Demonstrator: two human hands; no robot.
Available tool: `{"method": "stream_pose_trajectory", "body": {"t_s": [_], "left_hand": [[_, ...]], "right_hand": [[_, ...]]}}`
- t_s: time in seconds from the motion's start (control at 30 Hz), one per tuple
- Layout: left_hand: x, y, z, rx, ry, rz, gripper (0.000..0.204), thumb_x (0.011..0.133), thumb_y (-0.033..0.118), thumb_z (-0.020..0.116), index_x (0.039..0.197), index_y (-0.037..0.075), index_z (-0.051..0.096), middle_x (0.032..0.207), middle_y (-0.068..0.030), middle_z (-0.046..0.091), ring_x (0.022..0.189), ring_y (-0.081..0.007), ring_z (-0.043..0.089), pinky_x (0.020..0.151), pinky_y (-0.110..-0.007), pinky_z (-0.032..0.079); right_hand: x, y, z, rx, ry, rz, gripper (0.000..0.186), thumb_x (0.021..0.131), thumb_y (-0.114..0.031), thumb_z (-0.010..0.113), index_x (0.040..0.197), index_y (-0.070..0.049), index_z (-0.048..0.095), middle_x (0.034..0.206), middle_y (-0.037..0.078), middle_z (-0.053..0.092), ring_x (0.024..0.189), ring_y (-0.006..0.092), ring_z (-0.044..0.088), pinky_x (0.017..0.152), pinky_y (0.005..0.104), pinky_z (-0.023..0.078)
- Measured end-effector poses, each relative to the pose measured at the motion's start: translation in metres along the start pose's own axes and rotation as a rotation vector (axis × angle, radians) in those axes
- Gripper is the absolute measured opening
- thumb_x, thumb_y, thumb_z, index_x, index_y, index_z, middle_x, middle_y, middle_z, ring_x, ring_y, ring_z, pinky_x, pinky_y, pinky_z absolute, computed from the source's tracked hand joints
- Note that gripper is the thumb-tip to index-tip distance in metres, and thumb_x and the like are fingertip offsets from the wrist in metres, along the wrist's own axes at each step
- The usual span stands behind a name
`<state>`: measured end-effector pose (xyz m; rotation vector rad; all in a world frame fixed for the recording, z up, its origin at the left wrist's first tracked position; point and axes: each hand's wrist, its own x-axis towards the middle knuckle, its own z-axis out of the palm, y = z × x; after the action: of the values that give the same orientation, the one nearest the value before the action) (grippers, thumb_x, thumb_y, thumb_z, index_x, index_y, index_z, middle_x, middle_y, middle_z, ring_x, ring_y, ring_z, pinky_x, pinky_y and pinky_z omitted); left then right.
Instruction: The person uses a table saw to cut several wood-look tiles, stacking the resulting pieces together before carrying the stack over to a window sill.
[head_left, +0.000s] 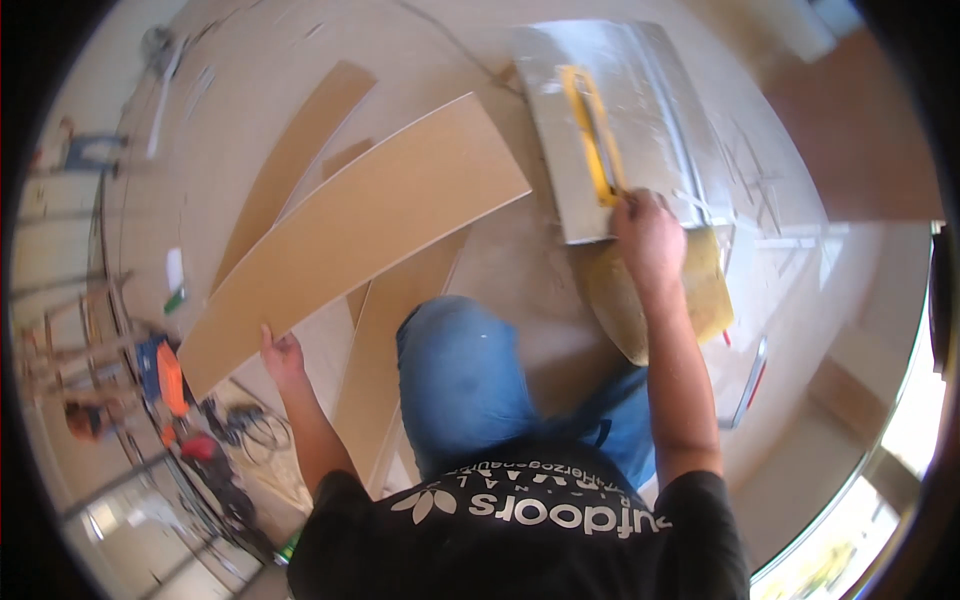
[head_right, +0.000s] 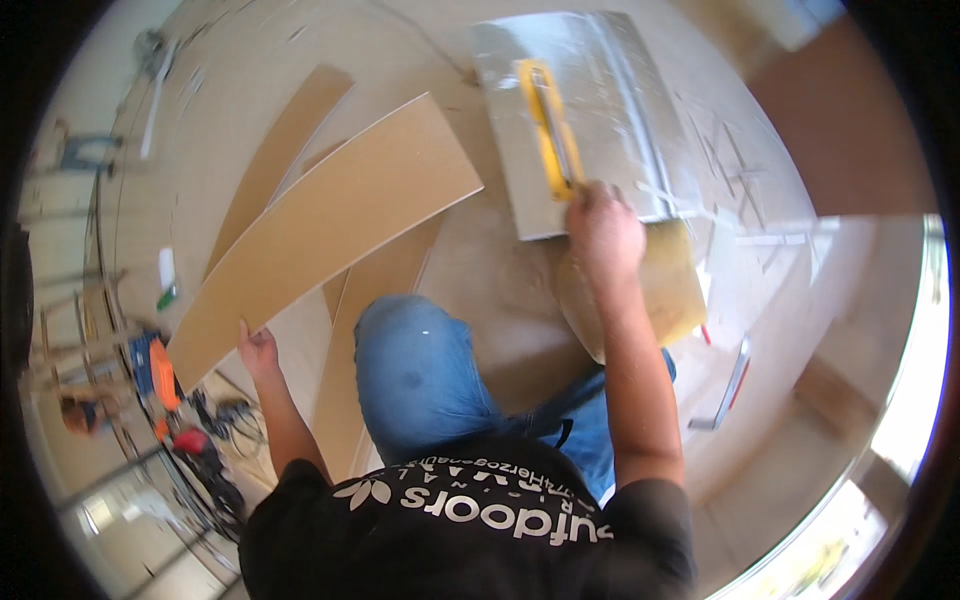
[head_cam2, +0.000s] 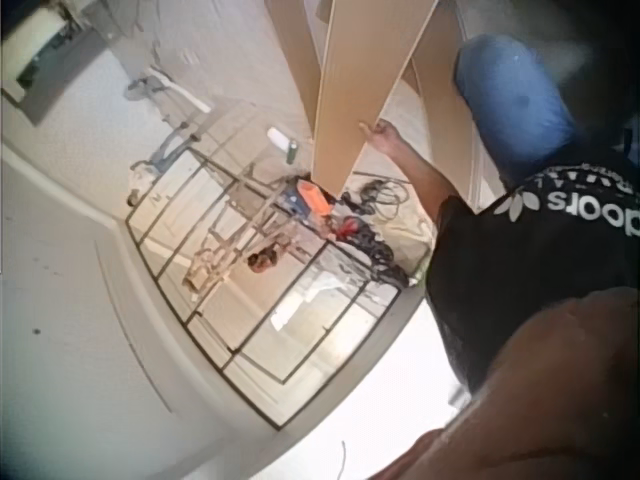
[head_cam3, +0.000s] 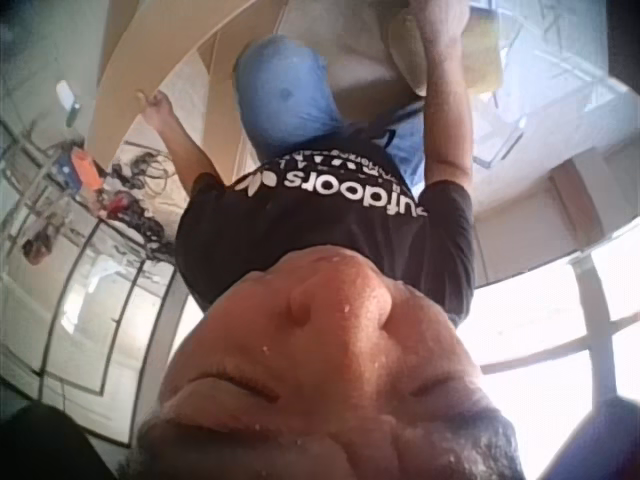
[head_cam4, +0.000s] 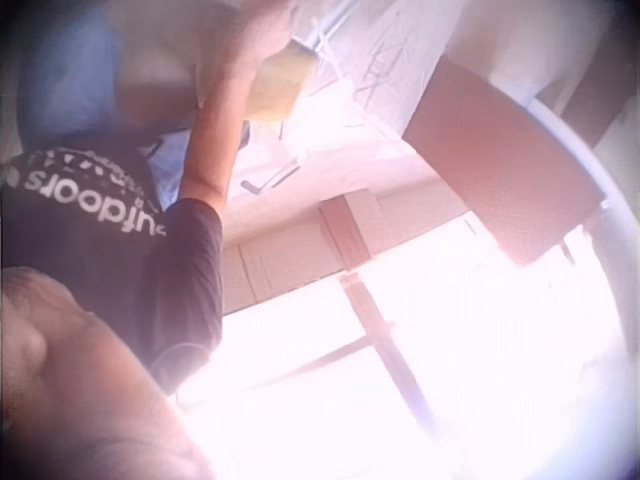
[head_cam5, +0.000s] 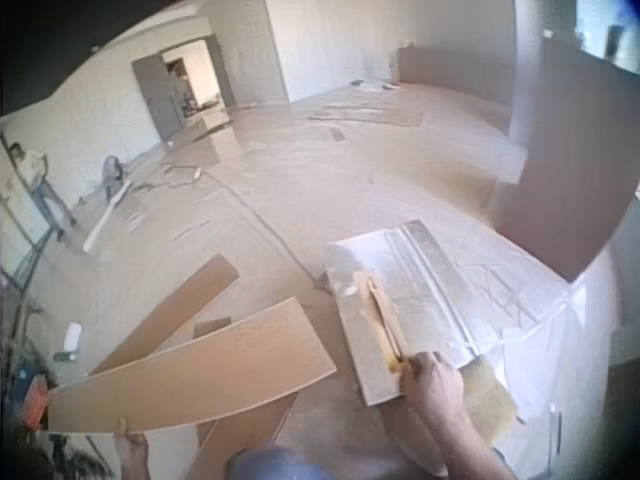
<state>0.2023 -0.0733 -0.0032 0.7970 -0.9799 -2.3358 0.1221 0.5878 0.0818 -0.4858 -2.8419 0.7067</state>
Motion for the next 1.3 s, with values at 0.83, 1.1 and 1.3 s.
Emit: {"method": "stream_pose_trajectory", "body": {"t_s": [0.83, 1.1, 1.3], "left_hand": [[0.357, -0.083, 0.026, -0.242, 0.405, -0.018, 0.019, 0.096, 0.004, 0.064, 0.115, 0.003, 0.060, 0.107, -0.0094, 0.068, 0.096, -0.0236, 0.068, 0.081, -0.037, 0.064], [0.441, -0.111, 0.006, -0.081, 0.245, -0.238, 0.024, 0.096, 0.011, 0.068, 0.117, 0.002, 0.060, 0.106, -0.0115, 0.068, 0.096, -0.0246, 0.068, 0.082, -0.035, 0.064], [0.425, -0.069, -0.016, 0.758, -0.187, -0.516, 0.063, 0.098, 0.044, 0.065, 0.145, 0.006, 0.048, 0.143, -0.0046, 0.054, 0.130, -0.0161, 0.051, 0.110, -0.026, 0.041]], "right_hand": [[-0.016, 0.032, 0.013, 0.180, 0.095, 0.167, 0.020, 0.097, -0.017, 0.052, 0.089, 0.001, 0.058, 0.081, 0.017, 0.062, 0.077, 0.0290, 0.062, 0.074, 0.0422, 0.050], [-0.019, 0.023, 0.011, 0.124, 0.100, 0.106, 0.018, 0.094, -0.014, 0.051, 0.085, 0.001, 0.054, 0.076, 0.014, 0.060, 0.071, 0.0261, 0.059, 0.072, 0.0415, 0.049], [0.002, 0.004, 0.014, 0.048, 0.063, 0.302, 0.027, 0.094, -0.026, 0.058, 0.093, 0.001, 0.062, 0.084, 0.018, 0.062, 0.080, 0.0304, 0.059, 0.077, 0.0417, 0.048]]}}
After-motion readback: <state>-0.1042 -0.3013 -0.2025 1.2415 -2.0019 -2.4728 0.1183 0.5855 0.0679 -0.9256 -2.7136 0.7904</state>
